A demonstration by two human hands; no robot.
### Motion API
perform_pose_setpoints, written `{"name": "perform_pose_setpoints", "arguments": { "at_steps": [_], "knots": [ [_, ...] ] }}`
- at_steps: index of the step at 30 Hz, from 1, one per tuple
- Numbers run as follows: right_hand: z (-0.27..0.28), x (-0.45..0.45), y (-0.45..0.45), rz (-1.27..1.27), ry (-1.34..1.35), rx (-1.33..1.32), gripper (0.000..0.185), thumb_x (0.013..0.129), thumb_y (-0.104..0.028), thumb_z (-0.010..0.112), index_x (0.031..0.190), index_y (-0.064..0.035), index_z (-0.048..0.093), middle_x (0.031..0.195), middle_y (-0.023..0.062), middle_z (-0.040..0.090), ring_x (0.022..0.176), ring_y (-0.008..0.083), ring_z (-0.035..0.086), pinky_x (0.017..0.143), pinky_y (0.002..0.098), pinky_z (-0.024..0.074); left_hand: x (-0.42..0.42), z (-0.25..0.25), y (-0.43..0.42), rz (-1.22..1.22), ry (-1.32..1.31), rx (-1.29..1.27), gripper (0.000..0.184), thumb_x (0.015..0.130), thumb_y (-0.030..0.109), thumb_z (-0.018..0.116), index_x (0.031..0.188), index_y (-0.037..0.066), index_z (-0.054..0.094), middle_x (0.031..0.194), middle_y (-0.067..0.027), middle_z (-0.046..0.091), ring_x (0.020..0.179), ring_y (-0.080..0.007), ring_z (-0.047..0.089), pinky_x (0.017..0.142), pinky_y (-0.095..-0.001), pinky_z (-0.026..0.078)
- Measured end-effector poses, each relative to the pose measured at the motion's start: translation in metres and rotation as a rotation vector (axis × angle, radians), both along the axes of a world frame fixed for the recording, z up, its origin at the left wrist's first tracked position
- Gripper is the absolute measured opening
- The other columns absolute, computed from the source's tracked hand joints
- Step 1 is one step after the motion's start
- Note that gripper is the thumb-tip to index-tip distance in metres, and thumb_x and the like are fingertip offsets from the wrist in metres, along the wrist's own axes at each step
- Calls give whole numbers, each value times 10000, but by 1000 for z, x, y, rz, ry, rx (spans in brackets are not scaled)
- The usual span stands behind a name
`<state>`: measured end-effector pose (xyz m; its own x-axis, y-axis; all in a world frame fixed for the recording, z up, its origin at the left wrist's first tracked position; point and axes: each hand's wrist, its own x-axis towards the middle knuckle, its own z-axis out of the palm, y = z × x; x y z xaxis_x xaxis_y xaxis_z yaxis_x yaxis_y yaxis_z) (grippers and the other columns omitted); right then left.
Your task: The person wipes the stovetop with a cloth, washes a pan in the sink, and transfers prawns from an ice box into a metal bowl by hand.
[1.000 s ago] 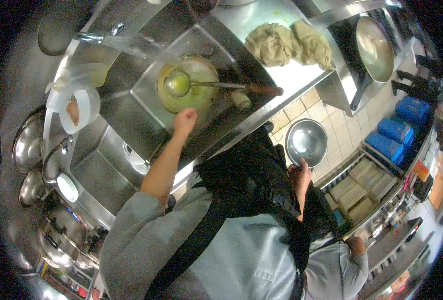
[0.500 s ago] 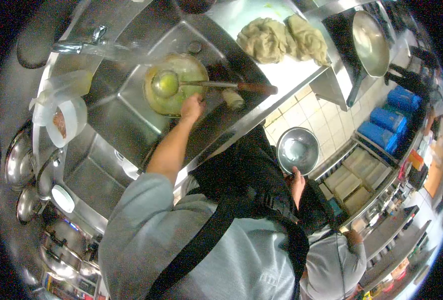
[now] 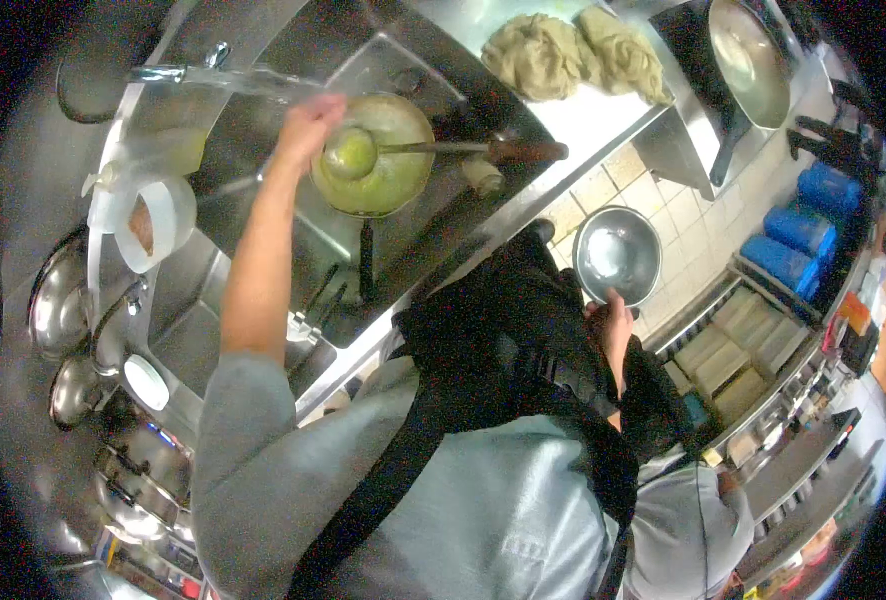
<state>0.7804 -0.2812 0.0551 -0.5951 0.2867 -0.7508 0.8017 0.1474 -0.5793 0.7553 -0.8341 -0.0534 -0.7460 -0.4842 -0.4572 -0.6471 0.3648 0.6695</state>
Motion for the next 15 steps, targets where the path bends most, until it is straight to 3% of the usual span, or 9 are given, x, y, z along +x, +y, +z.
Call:
{"name": "perform_pose_setpoints", "arguments": {
  "at_steps": [2,5,11,15],
  "knots": [
    [-18,5,13,-41,28,-51,393,870,-299,612,998,68,551,658,119,584,593,192,580,539,295,435,-13,-3,-9,22,273,145,294,866,224,678,1095,41,658,997,-40,683,864,-132,630,778,-280,497],
    [-21,6,15,-129,79,-56,368,872,-271,616,992,70,549,661,123,581,589,198,578,532,302,442,-24,19,-1,56,233,291,276,862,258,683,1033,42,668,921,-22,678,806,-122,619,727,-270,487],
    [-19,11,14,-175,34,-68,342,867,-247,618,976,71,553,685,122,592,567,203,577,532,302,455,-30,53,3,-219,-5,146,227,827,256,713,953,73,665,869,-1,670,765,-101,599,691,-280,491],
    [-26,15,16,-147,90,-65,341,848,-240,626,962,78,570,701,120,603,561,195,570,527,297,443,-27,42,-13,-271,-2,51,205,808,242,718,943,97,666,872,-7,674,787,-102,602,726,-288,493]
  ]
}}
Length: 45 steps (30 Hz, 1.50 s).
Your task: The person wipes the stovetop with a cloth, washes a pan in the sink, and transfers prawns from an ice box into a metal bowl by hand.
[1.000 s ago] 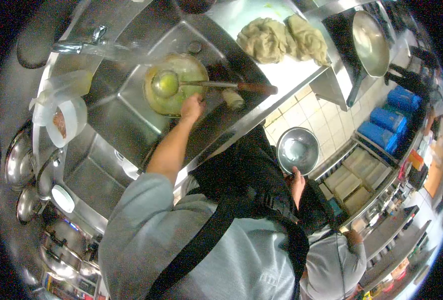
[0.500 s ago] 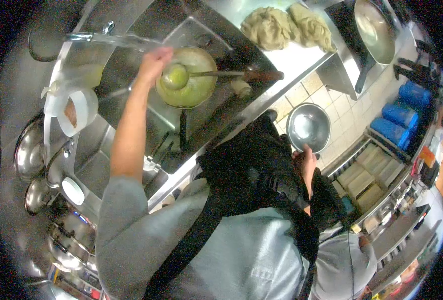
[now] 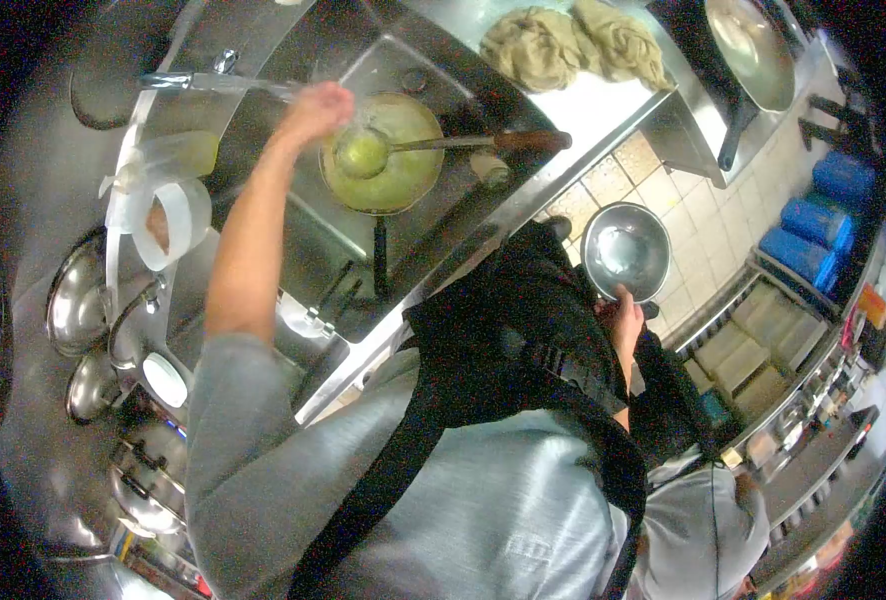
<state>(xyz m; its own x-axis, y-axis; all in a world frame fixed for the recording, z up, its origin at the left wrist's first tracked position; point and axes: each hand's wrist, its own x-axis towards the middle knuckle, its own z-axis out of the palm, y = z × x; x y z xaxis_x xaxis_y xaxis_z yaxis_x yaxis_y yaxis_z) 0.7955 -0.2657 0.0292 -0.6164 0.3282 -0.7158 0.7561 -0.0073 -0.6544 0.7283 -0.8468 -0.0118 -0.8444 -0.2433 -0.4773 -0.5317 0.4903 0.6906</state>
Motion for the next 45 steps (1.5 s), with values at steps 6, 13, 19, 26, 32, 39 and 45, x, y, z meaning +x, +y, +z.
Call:
{"name": "perform_pose_setpoints", "arguments": {
  "at_steps": [6,13,19,26,32,39,45],
  "knots": [
    [-7,1,13,95,2,70,369,853,-256,632,980,86,578,715,115,609,555,185,554,522,294,426,2,20,-8,-244,-71,-56,186,817,197,693,962,84,663,926,-29,688,883,-128,626,827,-301,499],
    [6,-3,1,121,-26,89,394,864,-265,630,1039,87,596,760,130,635,605,175,609,540,280,474,8,16,-23,-211,89,-244,207,876,145,629,1072,91,666,1000,-58,690,939,-153,628,861,-311,489],
    [-17,5,18,104,-27,32,334,859,-308,625,886,25,641,699,54,548,591,158,528,556,286,437,7,6,-22,-165,153,-174,206,904,97,579,1090,79,666,1014,-61,696,931,-140,631,850,-290,484],
    [-12,6,13,71,64,-83,340,886,-248,621,999,68,565,714,111,622,578,187,601,504,291,465,7,12,-27,-187,250,-276,224,885,182,643,1083,84,675,1028,-66,695,946,-156,631,862,-290,480],
    [-25,8,23,186,74,33,306,889,-210,605,983,80,630,788,120,668,589,173,605,558,291,494,7,36,-18,-22,98,-171,258,881,243,657,1076,74,676,1016,-60,700,942,-152,634,860,-306,483],
    [-32,5,28,310,-80,249,481,834,-463,622,909,10,663,669,47,642,596,128,576,579,280,455,5,29,-20,-59,90,-27,241,898,97,566,1123,62,644,1053,-48,682,934,-159,629,844,-303,498],
    [5,-7,0,238,-11,99,437,849,-360,606,979,56,645,734,116,657,650,176,613,593,307,469,4,31,-31,-129,179,-221,271,941,132,522,1182,46,609,1120,-53,658,1030,-178,600,932,-327,452]
  ]
}}
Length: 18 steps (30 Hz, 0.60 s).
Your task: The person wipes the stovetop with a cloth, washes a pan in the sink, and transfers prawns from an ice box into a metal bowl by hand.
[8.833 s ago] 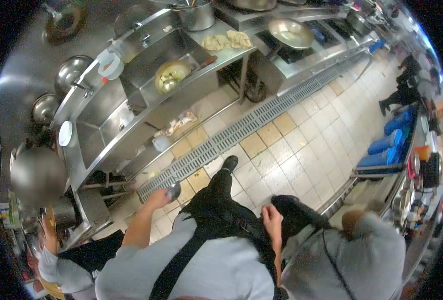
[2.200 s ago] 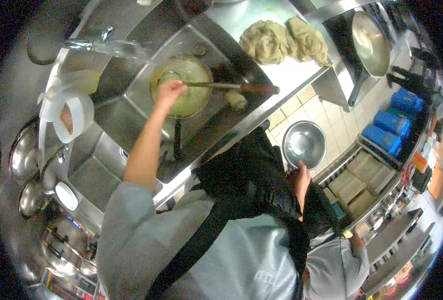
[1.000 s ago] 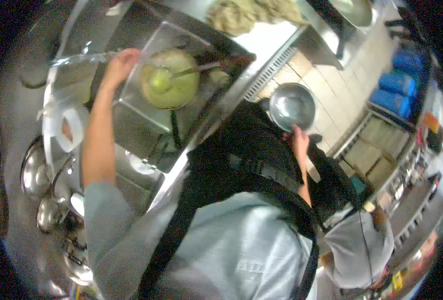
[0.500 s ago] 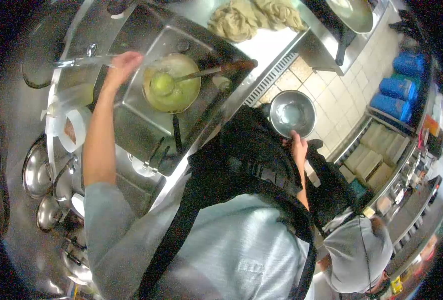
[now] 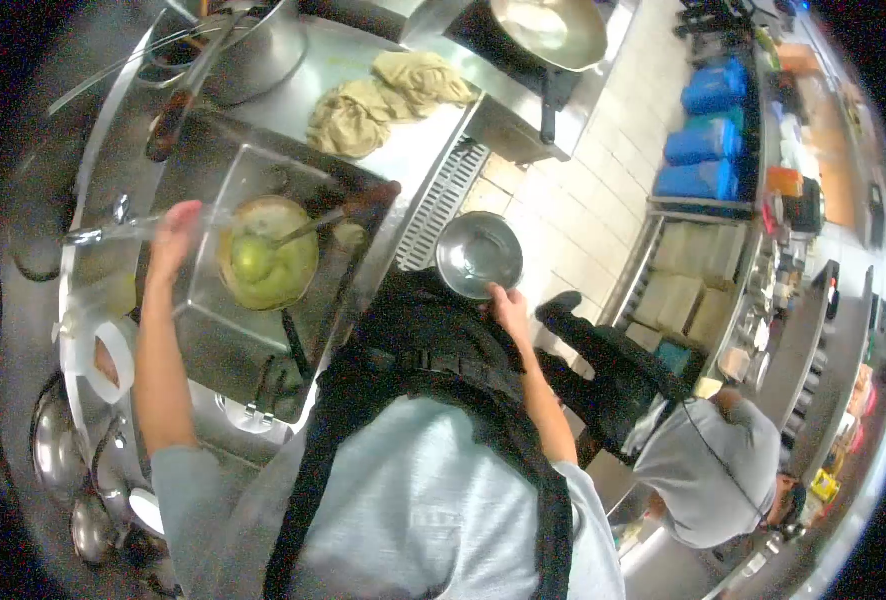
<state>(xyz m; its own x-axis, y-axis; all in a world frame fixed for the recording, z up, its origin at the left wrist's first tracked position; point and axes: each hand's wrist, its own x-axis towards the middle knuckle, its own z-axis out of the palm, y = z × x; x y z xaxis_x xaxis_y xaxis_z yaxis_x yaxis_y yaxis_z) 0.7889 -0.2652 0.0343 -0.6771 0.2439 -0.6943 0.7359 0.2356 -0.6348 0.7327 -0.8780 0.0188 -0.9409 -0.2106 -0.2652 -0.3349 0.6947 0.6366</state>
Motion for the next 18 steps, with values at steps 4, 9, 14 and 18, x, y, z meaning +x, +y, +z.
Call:
{"name": "perform_pose_setpoints", "arguments": {
  "at_steps": [4,9,14,18],
  "knots": [
    [-38,9,23,46,51,9,339,869,-305,627,893,33,643,732,35,626,593,113,549,520,257,416,-1,22,17,309,102,327,358,943,303,574,1229,88,601,1159,-66,648,1178,-174,516,1031,-343,364],
    [-17,8,6,-71,56,-51,325,858,-273,627,900,49,651,749,71,644,610,126,558,553,267,424,-13,74,37,500,-188,509,409,936,266,573,1312,109,543,1288,-75,581,1226,-199,485,1043,-357,357],
    [-28,12,11,6,121,-21,369,850,-305,656,892,60,638,692,39,591,599,124,526,532,269,391,-10,50,28,441,139,684,404,923,140,556,1324,96,530,1315,-86,557,1202,-175,505,1000,-323,403],
    [-41,14,18,-2,111,-6,365,854,-285,650,943,69,641,715,37,603,623,126,529,563,277,404,-8,45,19,317,82,503,369,912,152,597,1275,87,577,1229,-70,616,1081,-146,576,949,-295,439]
  ]
}}
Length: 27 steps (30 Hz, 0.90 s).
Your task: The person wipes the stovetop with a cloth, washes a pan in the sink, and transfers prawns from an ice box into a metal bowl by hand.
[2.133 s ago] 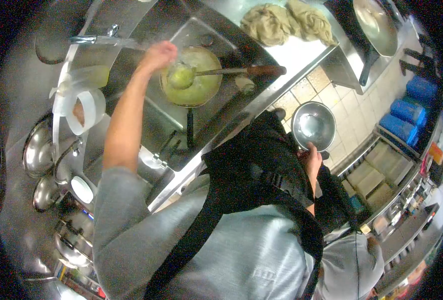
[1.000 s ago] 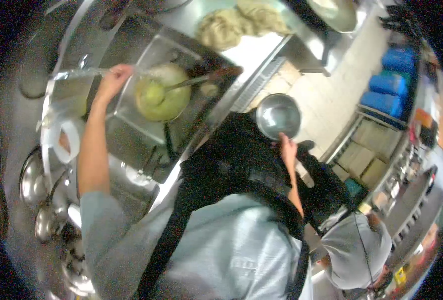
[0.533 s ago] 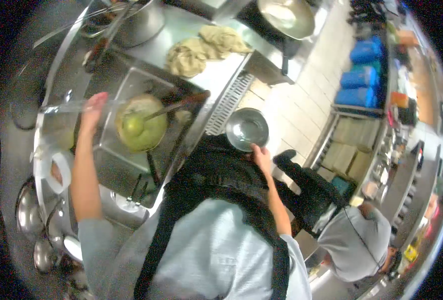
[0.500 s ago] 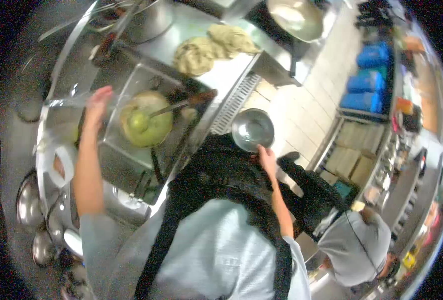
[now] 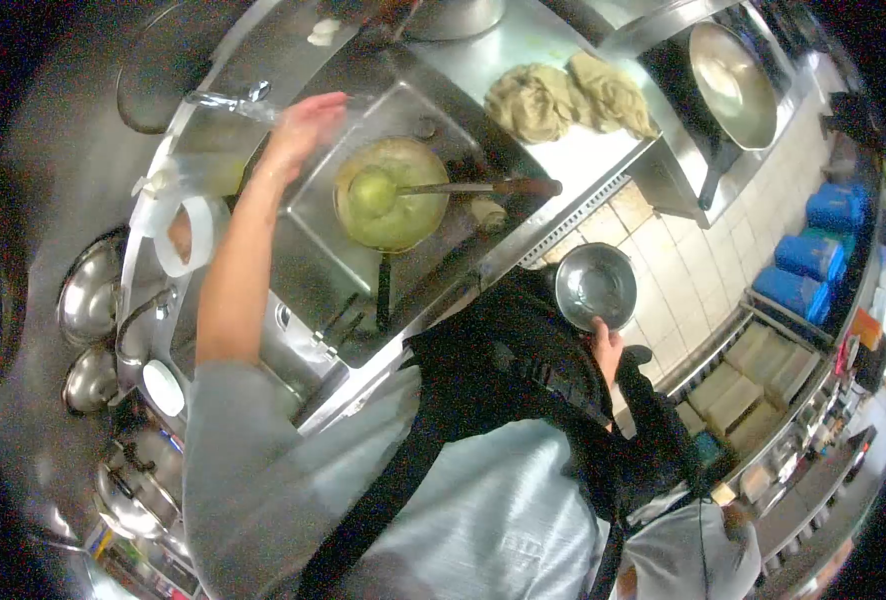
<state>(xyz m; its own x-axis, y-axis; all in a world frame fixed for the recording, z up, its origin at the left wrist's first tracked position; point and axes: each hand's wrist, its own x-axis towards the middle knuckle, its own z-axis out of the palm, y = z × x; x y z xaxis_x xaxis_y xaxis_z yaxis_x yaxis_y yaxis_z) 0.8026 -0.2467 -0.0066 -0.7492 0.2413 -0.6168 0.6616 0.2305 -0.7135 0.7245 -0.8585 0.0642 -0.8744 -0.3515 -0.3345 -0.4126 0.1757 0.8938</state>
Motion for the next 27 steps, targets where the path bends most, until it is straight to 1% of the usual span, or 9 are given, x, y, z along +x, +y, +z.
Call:
{"name": "perform_pose_setpoints", "arguments": {
  "at_steps": [2,5,10,12,15,19,21,25,27],
  "knots": [
    [-3,3,11,202,67,86,373,861,-281,648,975,75,640,766,43,624,668,133,535,611,285,412,4,-2,7,-64,-36,-216,327,914,180,610,1221,68,615,1140,-52,659,1032,-141,592,928,-290,446],
    [-7,7,15,53,4,-5,388,868,-278,646,1000,87,636,839,59,645,728,142,546,666,290,420,25,-32,7,-17,34,-374,296,910,188,621,1177,60,640,1097,-50,674,999,-134,599,913,-280,450],
    [6,7,10,107,-27,95,389,870,-280,647,995,88,638,878,80,652,757,143,548,691,283,424,91,-90,36,225,-186,-149,274,899,114,594,1162,54,642,1081,-63,676,982,-145,606,895,-277,451],
    [16,6,0,91,-13,103,389,870,-281,645,993,88,640,865,81,649,752,143,543,689,285,423,121,-121,53,231,-283,-125,303,889,42,531,1176,50,626,1095,-67,667,1000,-167,604,904,-288,451],
    [18,6,-5,85,-45,165,375,872,-281,647,970,81,648,815,64,630,720,137,522,668,282,415,176,-191,66,85,-465,-164,342,875,-4,483,1191,39,606,1115,-82,656,1038,-187,594,927,-308,450],
    [-2,12,4,114,54,121,372,875,-290,649,939,76,652,746,30,595,660,122,484,611,279,392,205,-183,116,43,-549,-127,336,867,-5,489,1182,16,604,1106,-118,654,1034,-219,598,910,-324,459],
    [-7,15,8,134,82,99,373,876,-292,649,936,76,651,734,22,589,647,117,476,595,279,385,213,-173,132,-61,-533,-39,305,890,104,479,1144,20,625,1113,-213,642,1068,-336,602,919,-399,464],
    [-6,12,8,153,15,130,366,879,-295,645,936,67,648,715,9,571,632,108,456,578,273,365,233,-210,147,-118,-509,-127,329,852,11,510,1167,-8,602,1079,-159,658,1001,-265,611,890,-351,467],
    [-6,12,4,145,-1,110,359,879,-288,643,934,67,645,717,10,571,638,110,458,583,276,366,234,-212,150,-147,-518,-147,308,847,78,519,1127,15,630,1102,-209,645,1060,-354,601,924,-401,467]
  ]
}}
